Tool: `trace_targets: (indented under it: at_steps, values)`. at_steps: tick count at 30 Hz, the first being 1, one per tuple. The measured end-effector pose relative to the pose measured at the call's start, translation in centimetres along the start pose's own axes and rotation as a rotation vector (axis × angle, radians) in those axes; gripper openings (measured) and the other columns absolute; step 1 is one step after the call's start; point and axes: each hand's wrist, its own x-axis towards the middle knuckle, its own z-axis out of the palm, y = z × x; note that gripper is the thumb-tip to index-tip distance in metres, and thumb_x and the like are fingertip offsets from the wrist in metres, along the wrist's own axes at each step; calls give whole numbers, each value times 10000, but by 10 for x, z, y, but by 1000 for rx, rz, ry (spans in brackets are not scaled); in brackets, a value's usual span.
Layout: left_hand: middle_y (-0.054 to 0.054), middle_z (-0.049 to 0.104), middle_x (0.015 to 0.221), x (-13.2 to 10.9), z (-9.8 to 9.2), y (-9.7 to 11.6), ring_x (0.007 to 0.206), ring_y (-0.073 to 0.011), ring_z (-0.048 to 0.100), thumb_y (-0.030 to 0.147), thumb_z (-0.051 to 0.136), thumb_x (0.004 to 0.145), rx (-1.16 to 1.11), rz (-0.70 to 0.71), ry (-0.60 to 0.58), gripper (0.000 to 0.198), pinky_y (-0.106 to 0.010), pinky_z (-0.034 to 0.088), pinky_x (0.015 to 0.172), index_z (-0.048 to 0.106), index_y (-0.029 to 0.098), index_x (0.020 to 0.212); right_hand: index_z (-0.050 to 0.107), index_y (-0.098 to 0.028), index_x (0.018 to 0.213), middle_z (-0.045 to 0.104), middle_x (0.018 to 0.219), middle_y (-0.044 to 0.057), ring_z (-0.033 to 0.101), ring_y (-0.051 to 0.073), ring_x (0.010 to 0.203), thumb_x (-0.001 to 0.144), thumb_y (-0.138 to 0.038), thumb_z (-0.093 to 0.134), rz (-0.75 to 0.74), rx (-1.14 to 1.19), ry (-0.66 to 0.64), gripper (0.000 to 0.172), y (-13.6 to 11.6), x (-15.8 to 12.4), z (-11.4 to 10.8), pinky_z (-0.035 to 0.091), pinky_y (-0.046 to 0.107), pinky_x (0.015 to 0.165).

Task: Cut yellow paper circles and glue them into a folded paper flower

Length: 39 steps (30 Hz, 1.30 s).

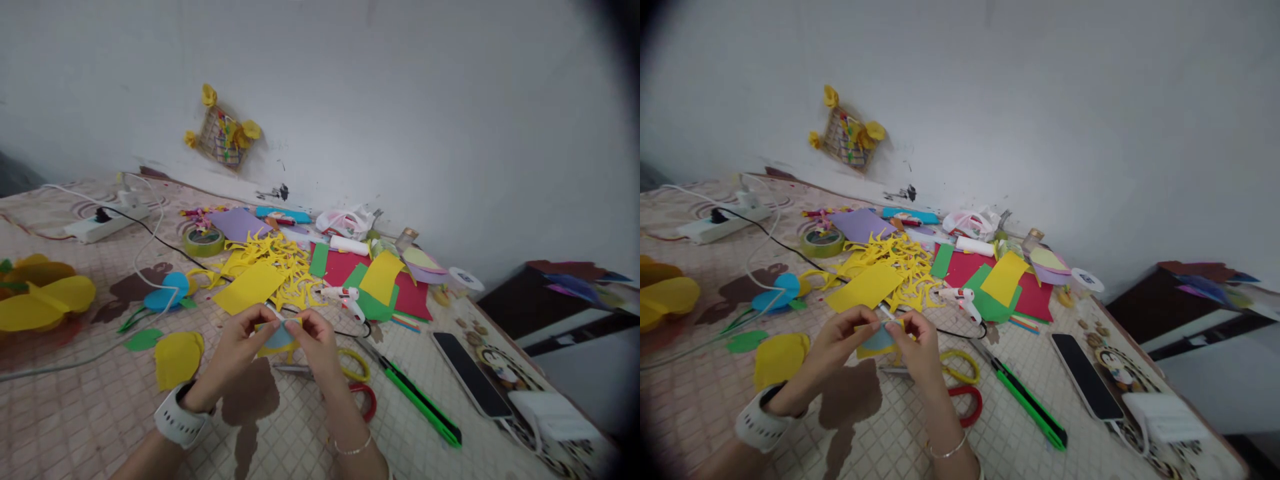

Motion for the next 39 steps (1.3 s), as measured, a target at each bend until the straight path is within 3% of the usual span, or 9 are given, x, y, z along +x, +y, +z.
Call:
trace_targets:
  at_steps: [4,8,13,18,22,26,31,35,39]
  values:
    - [10,593,654,-1,0,2,629,-130,525,315,679,733,11,8,-2,162,-235,405,585,635,168,682,677,-186,746,567,656,-29,451,131,631,706,-270,722,-8,-12,2,104,0,-1,2,348,254,597]
    - [8,588,624,-1,1,2,599,-129,515,312,679,724,0,-1,-11,168,-237,402,568,641,161,662,645,-191,665,561,611,-34,466,134,613,697,-290,713,-17,7,61,125,-3,-1,2,358,255,591]
    - [22,554,609,1,-2,-1,596,-123,492,321,663,733,-31,-4,68,178,-230,397,561,612,169,656,588,-203,619,546,596,-37,472,139,617,674,-297,685,-16,52,166,146,-6,1,1,374,253,588]
    - [22,562,687,0,0,2,674,-129,521,328,607,789,-49,18,163,159,-227,424,635,588,190,714,590,-204,609,515,569,-38,454,139,596,659,-314,687,-3,55,164,154,-3,2,4,360,249,561]
    - [-20,640,769,-2,3,6,735,-165,575,336,662,748,-19,10,79,162,-257,454,673,646,180,787,589,-205,615,494,557,-44,427,133,567,677,-333,693,9,37,122,176,0,0,6,339,246,537]
    - [-20,630,679,-2,4,4,659,-162,558,333,680,725,29,-6,-3,170,-252,438,609,652,171,683,610,-203,655,527,595,-39,451,138,600,710,-321,680,1,9,77,148,-1,-3,7,356,249,567]
    - [-3,603,640,-1,4,3,617,-146,529,353,660,722,46,-20,-8,197,-240,415,577,628,176,641,674,-186,716,600,689,-14,488,149,668,700,-270,703,-12,-29,42,90,0,-4,8,371,262,630]
    - [16,567,593,-1,1,6,564,-126,488,351,662,699,36,-53,-5,201,-225,381,535,615,175,614,602,-194,616,549,602,-29,484,147,631,703,-280,676,-16,-1,94,143,-2,-1,4,381,264,611]
    - [36,531,551,0,-1,8,519,-107,442,339,666,669,4,-90,14,195,-212,340,497,597,177,586,594,-206,663,548,631,-30,505,148,651,722,-314,651,-9,22,102,136,-6,0,0,406,265,631]
